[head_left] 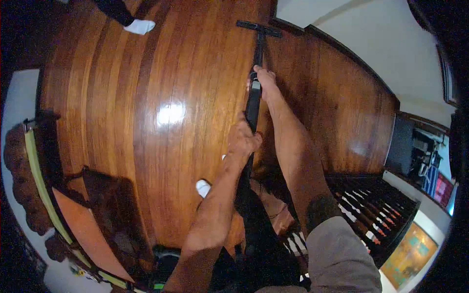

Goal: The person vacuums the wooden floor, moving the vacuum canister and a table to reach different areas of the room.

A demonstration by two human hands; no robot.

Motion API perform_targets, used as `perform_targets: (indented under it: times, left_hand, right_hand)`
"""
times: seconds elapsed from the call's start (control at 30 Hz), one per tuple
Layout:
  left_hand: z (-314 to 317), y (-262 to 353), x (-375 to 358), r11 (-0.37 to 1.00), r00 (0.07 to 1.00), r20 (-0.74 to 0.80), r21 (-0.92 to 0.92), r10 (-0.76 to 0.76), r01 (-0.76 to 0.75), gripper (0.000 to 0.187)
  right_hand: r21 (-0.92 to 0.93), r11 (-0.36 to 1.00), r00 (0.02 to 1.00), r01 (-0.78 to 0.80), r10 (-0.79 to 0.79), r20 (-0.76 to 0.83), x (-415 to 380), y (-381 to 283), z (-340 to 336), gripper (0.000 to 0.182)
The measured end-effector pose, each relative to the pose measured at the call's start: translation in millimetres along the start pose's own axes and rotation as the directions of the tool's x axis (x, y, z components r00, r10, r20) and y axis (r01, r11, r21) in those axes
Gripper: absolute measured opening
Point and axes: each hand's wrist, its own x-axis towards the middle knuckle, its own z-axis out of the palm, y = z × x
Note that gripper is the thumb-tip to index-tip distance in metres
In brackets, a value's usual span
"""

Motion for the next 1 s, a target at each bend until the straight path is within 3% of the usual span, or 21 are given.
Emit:
perform_targets:
  times: [0.1, 0.17, 0.2, 0.27, 0.37, 0.4, 0.43, 0.47, 0.5, 0.53, 0.6, 0.67, 0.7, 0.77, 0.8, 0.87, 0.93, 0.97, 1.0]
  left_hand:
    - [-25.0, -9.3, -17.0, 0.998, 0.998, -0.001, -0.037, -0.057, 0.057, 0.055]
    - [-35.3, -35.4, -49.1, 0.991, 0.999, -0.039, -0.132, -0.005, 0.000, 0.058]
    - [-58.3, -33.0, -74.3, 0.953, 0.987, 0.077, -0.262, -0.139, 0.155, 0.057]
    - [-75.7, -57.9, -127.5, 0.966, 0.996, 0.003, -0.245, -0.084, 0.082, 0.059]
    - [-99.9, -101.4, -202.4, 0.989, 0.977, 0.154, -0.007, -0.147, 0.149, 0.069]
    - [-87.7, -133.2, -235.8, 0.995, 0.998, 0.038, -0.077, -0.055, 0.058, 0.061]
    - [-105.0, -128.7, -262.1, 0.988, 0.992, 0.025, -0.087, -0.124, 0.126, 0.054]
    - [-116.9, -137.2, -285.5, 0.944, 0.954, 0.148, -0.167, -0.262, 0.285, 0.052]
    - [-123.8, -149.0, -312.1, 0.930, 0.947, 0.132, -0.192, -0.293, 0.314, 0.057]
    - [-126.9, -164.7, -337.6, 0.903, 0.931, 0.146, -0.234, -0.334, 0.361, 0.061]
    - [-137.9, -186.6, -378.5, 0.854, 0.921, 0.076, -0.350, -0.383, 0.384, 0.066]
    - [-159.4, -186.2, -392.8, 0.785, 0.878, 0.046, -0.429, -0.476, 0.447, 0.066]
    - [-165.5, -180.4, -397.9, 0.725, 0.838, 0.038, -0.480, -0.545, 0.493, 0.067]
    - [-187.3, -201.9, -396.2, 0.630, 0.786, -0.023, -0.612, -0.618, 0.477, 0.067]
    - [-195.1, -209.0, -397.5, 0.549, 0.734, -0.045, -0.696, -0.677, 0.464, 0.067]
    - [-212.5, -219.9, -390.2, 0.514, 0.698, -0.139, -0.777, -0.703, 0.363, 0.067]
    - [-207.1, -225.3, -365.6, 0.494, 0.591, -0.301, -0.848, -0.749, 0.194, 0.069]
    - [-210.7, -244.2, -349.2, 0.522, 0.532, -0.439, -0.853, -0.724, 0.006, 0.075]
    - [-222.9, -247.9, -347.9, 0.507, 0.511, -0.443, -0.862, -0.736, -0.016, 0.075]
  right_hand:
    - [0.042, 0.994, 0.995, -0.101, 0.102, -0.012, -15.0, 20.0, 17.0, 0.029]
    - [0.067, 0.992, 0.993, -0.108, 0.105, 0.044, -31.4, 56.5, 23.7, 0.029]
    - [0.072, 0.982, 0.984, -0.176, 0.174, 0.034, -61.6, 64.7, 35.5, 0.029]
    - [0.112, 0.988, 0.994, -0.108, 0.105, 0.031, -103.8, 107.9, 46.6, 0.026]
    - [0.161, 0.952, 0.963, -0.259, 0.242, 0.117, -193.7, 140.7, 70.5, 0.024]
    - [0.017, 0.973, 0.967, -0.229, 0.226, 0.115, -213.0, 163.8, 76.3, 0.042]
    - [0.016, 0.932, 0.917, -0.361, 0.352, 0.187, -239.3, 183.5, 75.1, 0.044]
    - [-0.045, 0.923, 0.917, -0.382, 0.384, 0.104, -268.0, 195.5, 89.6, 0.045]
    - [-0.029, 0.912, 0.910, -0.409, 0.410, 0.068, -296.6, 201.3, 107.6, 0.019]
    - [-0.065, 0.924, 0.925, -0.377, 0.379, 0.023, -318.5, 217.9, 124.4, 0.016]
    - [-0.168, 0.898, 0.900, -0.406, 0.425, 0.100, -347.4, 254.0, 152.0, 0.014]
    - [-0.367, 0.882, 0.915, -0.296, 0.372, 0.156, -354.3, 284.2, 179.5, 0.015]
    - [-0.403, 0.865, 0.878, -0.301, 0.416, 0.237, -361.1, 283.6, 196.6, 0.017]
    - [-0.495, 0.855, 0.801, -0.154, 0.401, 0.445, -352.9, 325.3, 245.4, 0.021]
    - [-0.533, 0.829, 0.756, -0.169, 0.456, 0.469, -366.1, 321.5, 272.7, 0.021]
    - [-0.612, 0.770, 0.654, -0.179, 0.558, 0.511, -394.5, 311.1, 329.6, 0.025]
    - [-0.659, 0.745, 0.568, 0.105, 0.499, 0.654, -392.2, 308.5, 331.7, 0.029]
    - [-0.658, 0.609, 0.513, 0.442, 0.430, 0.743, -394.5, 306.7, 339.6, 0.047]
    - [-0.556, 0.404, 0.418, 0.726, 0.383, 0.824, -398.5, 301.1, 342.5, 0.071]
